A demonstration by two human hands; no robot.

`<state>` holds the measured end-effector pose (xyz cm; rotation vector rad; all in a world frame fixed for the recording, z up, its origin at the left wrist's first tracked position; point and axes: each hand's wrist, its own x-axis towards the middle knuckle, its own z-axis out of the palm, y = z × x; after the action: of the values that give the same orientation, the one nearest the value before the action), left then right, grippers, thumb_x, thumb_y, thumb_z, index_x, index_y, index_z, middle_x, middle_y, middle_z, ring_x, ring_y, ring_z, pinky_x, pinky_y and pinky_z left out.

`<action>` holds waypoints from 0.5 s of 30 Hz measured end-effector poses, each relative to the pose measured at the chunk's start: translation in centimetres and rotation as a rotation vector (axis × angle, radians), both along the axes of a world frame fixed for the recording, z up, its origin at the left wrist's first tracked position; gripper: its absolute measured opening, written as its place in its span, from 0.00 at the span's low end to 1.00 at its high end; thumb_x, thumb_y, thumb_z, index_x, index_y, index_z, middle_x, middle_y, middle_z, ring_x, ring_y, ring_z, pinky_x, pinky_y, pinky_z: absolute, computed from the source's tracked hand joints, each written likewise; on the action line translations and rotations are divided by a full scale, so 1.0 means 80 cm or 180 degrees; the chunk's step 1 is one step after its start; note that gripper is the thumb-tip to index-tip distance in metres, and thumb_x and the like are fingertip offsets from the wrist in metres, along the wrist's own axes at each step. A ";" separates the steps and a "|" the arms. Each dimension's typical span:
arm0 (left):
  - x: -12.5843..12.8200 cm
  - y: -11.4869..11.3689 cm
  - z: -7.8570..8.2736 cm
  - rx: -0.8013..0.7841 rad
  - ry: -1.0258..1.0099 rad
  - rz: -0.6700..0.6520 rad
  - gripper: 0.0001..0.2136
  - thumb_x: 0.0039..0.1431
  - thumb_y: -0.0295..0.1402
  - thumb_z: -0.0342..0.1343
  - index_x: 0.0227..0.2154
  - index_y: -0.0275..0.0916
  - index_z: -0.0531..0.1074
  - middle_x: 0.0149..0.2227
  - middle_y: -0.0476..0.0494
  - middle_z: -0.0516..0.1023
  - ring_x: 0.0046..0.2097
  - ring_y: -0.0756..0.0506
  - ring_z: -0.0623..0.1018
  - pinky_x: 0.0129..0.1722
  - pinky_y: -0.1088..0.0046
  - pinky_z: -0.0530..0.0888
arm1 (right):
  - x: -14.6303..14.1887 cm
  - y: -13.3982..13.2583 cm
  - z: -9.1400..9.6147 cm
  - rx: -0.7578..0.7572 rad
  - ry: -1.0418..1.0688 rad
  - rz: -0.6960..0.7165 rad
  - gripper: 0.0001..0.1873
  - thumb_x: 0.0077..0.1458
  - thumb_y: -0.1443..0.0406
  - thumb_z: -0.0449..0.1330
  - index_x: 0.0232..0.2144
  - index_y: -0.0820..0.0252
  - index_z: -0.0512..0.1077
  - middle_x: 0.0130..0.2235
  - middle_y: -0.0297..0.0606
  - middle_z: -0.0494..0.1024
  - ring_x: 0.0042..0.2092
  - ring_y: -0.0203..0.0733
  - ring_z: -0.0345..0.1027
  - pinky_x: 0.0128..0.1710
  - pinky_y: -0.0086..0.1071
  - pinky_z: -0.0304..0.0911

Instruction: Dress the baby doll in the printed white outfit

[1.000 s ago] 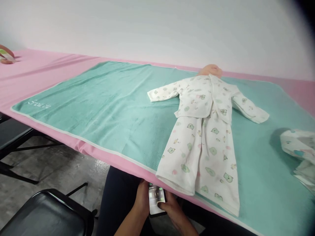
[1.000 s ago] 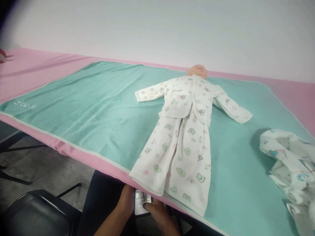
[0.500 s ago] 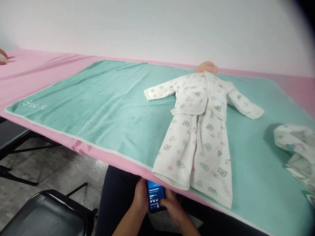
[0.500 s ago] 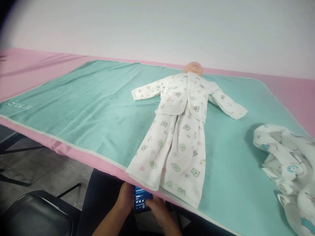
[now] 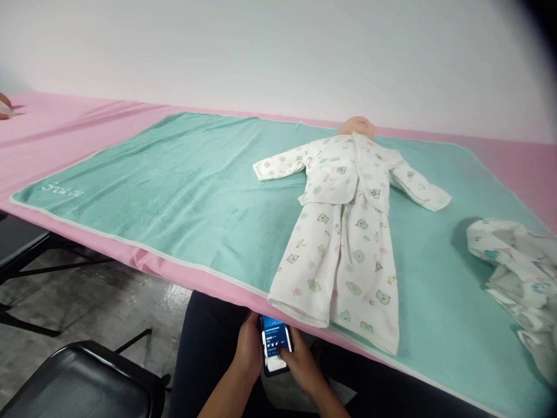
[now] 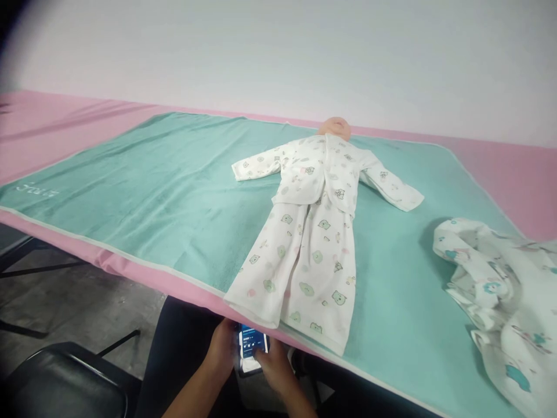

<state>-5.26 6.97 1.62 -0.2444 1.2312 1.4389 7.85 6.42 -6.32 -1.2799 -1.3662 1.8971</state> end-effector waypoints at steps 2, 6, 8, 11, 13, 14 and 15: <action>0.000 -0.001 0.000 0.0014 -0.0012 0.0002 0.11 0.50 0.27 0.56 0.38 0.29 0.73 0.35 0.38 0.79 0.36 0.40 0.79 0.38 0.65 0.75 | 0.003 0.001 0.002 -0.0085 0.0149 0.0012 0.37 0.46 0.66 0.59 0.59 0.51 0.58 0.60 0.37 0.61 0.63 0.47 0.46 0.63 0.43 0.38; -0.002 -0.003 0.002 0.0203 -0.0136 -0.0108 0.13 0.51 0.28 0.56 0.41 0.30 0.73 0.34 0.39 0.79 0.38 0.40 0.78 0.41 0.65 0.74 | 0.003 0.004 0.014 -0.0536 0.0550 -0.0244 0.33 0.46 0.62 0.60 0.56 0.52 0.64 0.56 0.39 0.67 0.61 0.50 0.51 0.60 0.44 0.46; -0.003 -0.004 0.002 0.0317 -0.0086 -0.0112 0.13 0.52 0.28 0.55 0.41 0.31 0.73 0.36 0.40 0.79 0.40 0.40 0.78 0.42 0.66 0.73 | 0.001 0.005 0.019 -0.0637 0.0581 -0.0420 0.31 0.46 0.60 0.61 0.55 0.52 0.66 0.54 0.40 0.68 0.61 0.52 0.53 0.60 0.45 0.47; -0.003 -0.004 -0.001 0.0383 0.0106 -0.0060 0.13 0.51 0.26 0.55 0.42 0.31 0.73 0.38 0.40 0.78 0.42 0.41 0.77 0.45 0.66 0.72 | -0.004 0.005 0.022 -0.0564 0.0470 -0.0563 0.30 0.45 0.57 0.62 0.53 0.52 0.68 0.53 0.39 0.70 0.60 0.53 0.54 0.60 0.46 0.47; -0.003 -0.004 -0.003 0.0361 0.0133 -0.0060 0.13 0.51 0.26 0.55 0.42 0.31 0.73 0.39 0.39 0.78 0.43 0.41 0.77 0.46 0.65 0.72 | -0.006 0.006 0.020 -0.0439 0.0346 -0.0609 0.30 0.44 0.56 0.63 0.52 0.51 0.69 0.52 0.39 0.70 0.60 0.53 0.54 0.60 0.47 0.47; -0.003 -0.004 -0.003 0.0340 0.0126 -0.0056 0.13 0.51 0.26 0.55 0.42 0.31 0.73 0.40 0.39 0.78 0.43 0.40 0.77 0.46 0.65 0.72 | -0.007 0.006 0.019 -0.0394 0.0290 -0.0627 0.31 0.43 0.56 0.64 0.52 0.51 0.69 0.52 0.39 0.71 0.60 0.53 0.54 0.60 0.46 0.47; -0.002 -0.004 -0.003 0.0316 0.0117 -0.0048 0.13 0.51 0.26 0.55 0.42 0.31 0.73 0.40 0.39 0.78 0.43 0.40 0.77 0.46 0.65 0.71 | -0.008 0.006 0.017 -0.0380 0.0252 -0.0641 0.31 0.43 0.56 0.64 0.52 0.51 0.69 0.51 0.39 0.71 0.59 0.54 0.55 0.60 0.46 0.48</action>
<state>-5.44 6.65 1.38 -0.1411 1.1852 1.4925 7.24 6.87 -4.96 -1.3299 -1.0562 1.8913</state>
